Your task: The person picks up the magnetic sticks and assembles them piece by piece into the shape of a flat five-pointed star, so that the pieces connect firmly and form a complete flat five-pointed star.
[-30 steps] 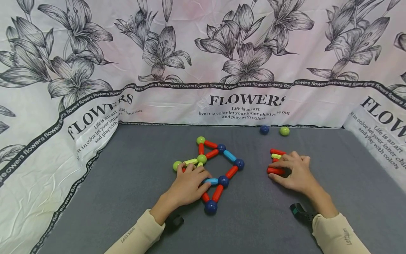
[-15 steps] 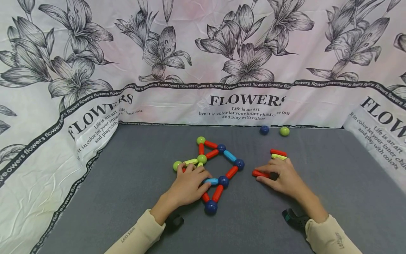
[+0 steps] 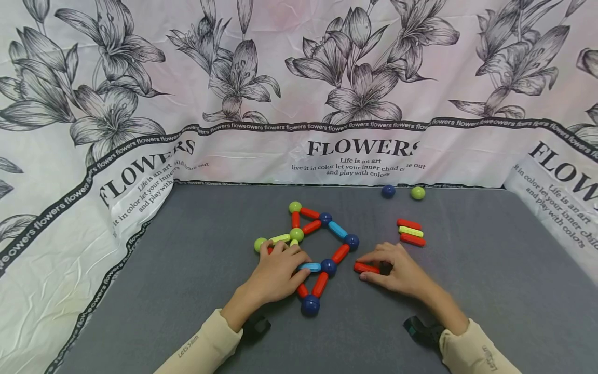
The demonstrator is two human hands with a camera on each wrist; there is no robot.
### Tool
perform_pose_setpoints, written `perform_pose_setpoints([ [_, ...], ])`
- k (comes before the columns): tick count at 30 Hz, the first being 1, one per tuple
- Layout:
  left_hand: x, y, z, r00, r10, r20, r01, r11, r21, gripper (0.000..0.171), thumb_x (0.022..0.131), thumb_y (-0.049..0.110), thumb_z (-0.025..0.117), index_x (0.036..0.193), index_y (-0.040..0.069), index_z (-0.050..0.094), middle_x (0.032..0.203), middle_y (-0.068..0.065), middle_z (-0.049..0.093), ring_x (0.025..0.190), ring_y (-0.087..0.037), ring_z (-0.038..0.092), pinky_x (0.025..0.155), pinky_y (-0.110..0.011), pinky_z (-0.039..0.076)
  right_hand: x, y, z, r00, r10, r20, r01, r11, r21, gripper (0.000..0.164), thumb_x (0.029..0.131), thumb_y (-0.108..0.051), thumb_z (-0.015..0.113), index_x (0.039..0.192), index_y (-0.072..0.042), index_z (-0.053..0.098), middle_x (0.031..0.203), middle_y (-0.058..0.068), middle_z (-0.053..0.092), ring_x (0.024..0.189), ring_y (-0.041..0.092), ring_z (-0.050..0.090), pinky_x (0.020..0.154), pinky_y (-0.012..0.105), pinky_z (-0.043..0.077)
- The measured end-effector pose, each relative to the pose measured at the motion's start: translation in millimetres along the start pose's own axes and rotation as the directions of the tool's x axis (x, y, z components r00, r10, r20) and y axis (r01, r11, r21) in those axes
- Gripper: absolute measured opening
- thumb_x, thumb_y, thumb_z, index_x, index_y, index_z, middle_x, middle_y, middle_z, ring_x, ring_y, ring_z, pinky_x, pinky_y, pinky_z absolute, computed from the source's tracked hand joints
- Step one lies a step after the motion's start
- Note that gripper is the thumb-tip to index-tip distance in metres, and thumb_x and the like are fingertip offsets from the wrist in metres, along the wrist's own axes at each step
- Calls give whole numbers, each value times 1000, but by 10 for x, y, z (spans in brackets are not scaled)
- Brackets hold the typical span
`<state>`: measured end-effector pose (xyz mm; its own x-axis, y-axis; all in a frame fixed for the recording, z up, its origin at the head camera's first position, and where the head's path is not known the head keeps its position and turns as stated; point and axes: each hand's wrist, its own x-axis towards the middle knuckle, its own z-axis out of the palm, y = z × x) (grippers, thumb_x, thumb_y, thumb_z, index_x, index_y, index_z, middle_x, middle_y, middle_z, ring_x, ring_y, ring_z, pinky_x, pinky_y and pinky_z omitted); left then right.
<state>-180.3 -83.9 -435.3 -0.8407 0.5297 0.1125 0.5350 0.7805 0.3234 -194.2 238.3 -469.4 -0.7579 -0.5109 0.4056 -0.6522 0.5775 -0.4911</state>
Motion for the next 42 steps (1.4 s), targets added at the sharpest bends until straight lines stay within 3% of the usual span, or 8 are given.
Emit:
perform_pose_setpoints([
  [10,-4,-3,6,1000,-3,-11,3,1000,9,16,101,37,62,111,28,72,108,9,64,99,-18,48,111,-68,21,60,-170,114,999,41,9,-42,998,39,23,80,-27,88,98,-31,74,78,-19,56,75,-1,46,72,24,26],
  [23,1,17,-2,1000,4,-17,-4,1000,18,16,101,37,62,111,28,72,109,9,65,96,-17,48,110,-68,22,97,-371,285,999,43,-17,-42,997,58,20,85,-30,83,103,-32,75,75,-21,54,69,-1,42,71,24,27],
  [42,3,21,1,1000,11,-20,-10,1000,23,18,101,37,62,113,29,72,108,9,65,96,-17,48,109,-67,23,87,-364,291,997,69,-34,-65,992,110,20,86,-27,83,104,-31,75,76,-20,55,66,2,44,70,25,29],
])
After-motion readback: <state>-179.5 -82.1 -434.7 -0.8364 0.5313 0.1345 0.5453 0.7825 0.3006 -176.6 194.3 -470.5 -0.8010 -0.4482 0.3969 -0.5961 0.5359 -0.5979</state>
